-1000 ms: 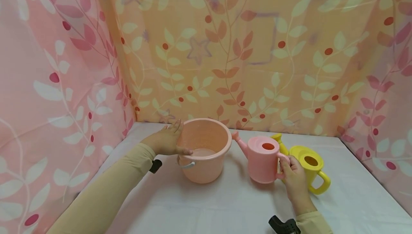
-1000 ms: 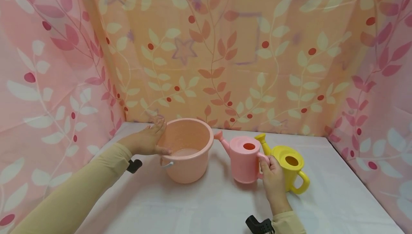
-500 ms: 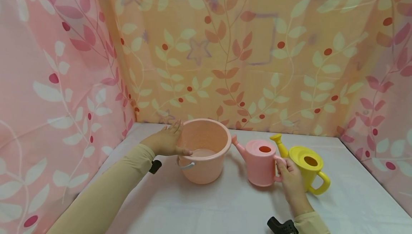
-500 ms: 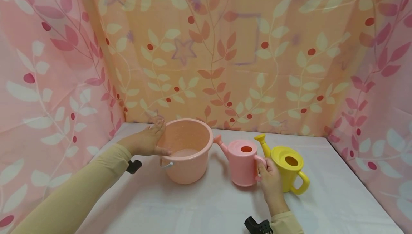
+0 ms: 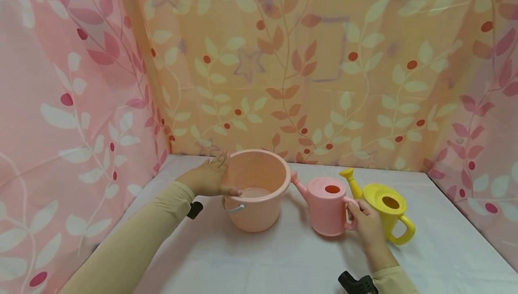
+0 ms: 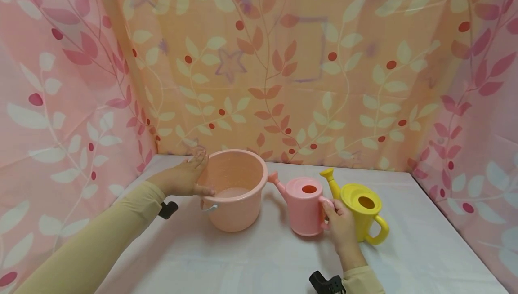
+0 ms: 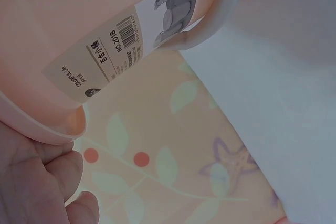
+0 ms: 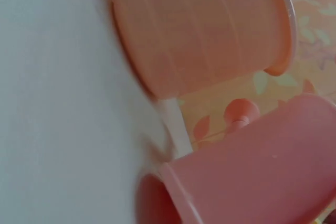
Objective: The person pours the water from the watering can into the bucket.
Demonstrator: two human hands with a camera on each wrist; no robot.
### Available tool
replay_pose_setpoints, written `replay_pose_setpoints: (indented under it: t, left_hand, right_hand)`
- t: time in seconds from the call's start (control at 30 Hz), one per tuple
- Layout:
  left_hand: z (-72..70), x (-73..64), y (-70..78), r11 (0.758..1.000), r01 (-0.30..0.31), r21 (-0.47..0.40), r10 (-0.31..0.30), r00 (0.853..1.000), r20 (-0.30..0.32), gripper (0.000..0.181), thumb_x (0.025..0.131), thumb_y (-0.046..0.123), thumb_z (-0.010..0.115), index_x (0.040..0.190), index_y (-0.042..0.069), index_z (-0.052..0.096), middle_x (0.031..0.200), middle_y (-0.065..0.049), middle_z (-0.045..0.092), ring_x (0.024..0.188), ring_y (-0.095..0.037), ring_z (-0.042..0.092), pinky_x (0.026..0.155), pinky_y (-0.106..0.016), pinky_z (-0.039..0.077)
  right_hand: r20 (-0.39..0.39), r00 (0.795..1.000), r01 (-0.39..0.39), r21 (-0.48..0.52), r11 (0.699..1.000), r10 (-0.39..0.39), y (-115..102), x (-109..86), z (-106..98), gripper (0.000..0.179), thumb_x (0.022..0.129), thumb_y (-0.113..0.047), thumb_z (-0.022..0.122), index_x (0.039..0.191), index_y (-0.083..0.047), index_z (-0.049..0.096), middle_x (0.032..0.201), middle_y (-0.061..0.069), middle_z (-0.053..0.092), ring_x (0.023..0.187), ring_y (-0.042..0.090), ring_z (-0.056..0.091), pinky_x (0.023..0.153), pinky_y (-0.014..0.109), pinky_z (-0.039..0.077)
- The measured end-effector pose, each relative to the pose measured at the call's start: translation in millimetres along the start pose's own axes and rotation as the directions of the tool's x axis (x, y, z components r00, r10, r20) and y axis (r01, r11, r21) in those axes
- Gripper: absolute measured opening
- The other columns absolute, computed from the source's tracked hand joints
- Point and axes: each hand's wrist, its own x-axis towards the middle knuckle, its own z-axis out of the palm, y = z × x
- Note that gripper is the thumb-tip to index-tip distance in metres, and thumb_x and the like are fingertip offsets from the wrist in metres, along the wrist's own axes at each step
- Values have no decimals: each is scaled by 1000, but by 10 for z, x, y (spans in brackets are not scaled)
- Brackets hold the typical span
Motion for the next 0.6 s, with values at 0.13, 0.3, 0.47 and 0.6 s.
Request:
replay_pose_setpoints:
  t: [0.13, 0.3, 0.47, 0.6]
  left_hand:
    - [11, 7, -9, 1000, 3, 5, -3, 1000, -4, 119, 71, 80, 42, 144, -5, 3, 151, -19, -2, 139, -29, 1, 110, -49, 8]
    - [0, -4, -4, 1000, 1, 14, 0, 1000, -5, 117, 72, 79, 43, 144, -6, 3, 150, -20, -3, 139, -30, 1, 110, -49, 8]
    - [-7, -7, 7, 1000, -4, 18, 4, 1000, -3, 115, 75, 76, 44, 144, -6, 2, 150, -20, -3, 139, -31, 2, 110, -50, 9]
    - [-9, -9, 17, 1000, -10, 14, 10, 1000, -3, 114, 75, 75, 45, 143, -6, 2, 150, -21, -3, 139, -32, 2, 110, -51, 8]
  right_hand:
    - [77, 997, 4, -60, 998, 1, -54, 2, -64, 45, 92, -36, 53, 91, 9, 56, 72, 6, 52, 64, 18, 48, 63, 29, 51]
    - [177, 982, -31, -187, 982, 65, -123, 20, -133, 47, 91, -40, 53, 88, 6, 63, 76, 6, 61, 77, 18, 54, 73, 29, 45]
    - [296, 946, -68, -205, 976, 128, -170, 24, -197, 45, 89, -37, 57, 83, 6, 67, 79, 7, 66, 78, 18, 59, 73, 28, 49]
    - [396, 904, -75, -224, 972, 161, -181, 32, -265, 45, 89, -38, 57, 83, 6, 69, 84, 8, 68, 82, 18, 61, 77, 32, 51]
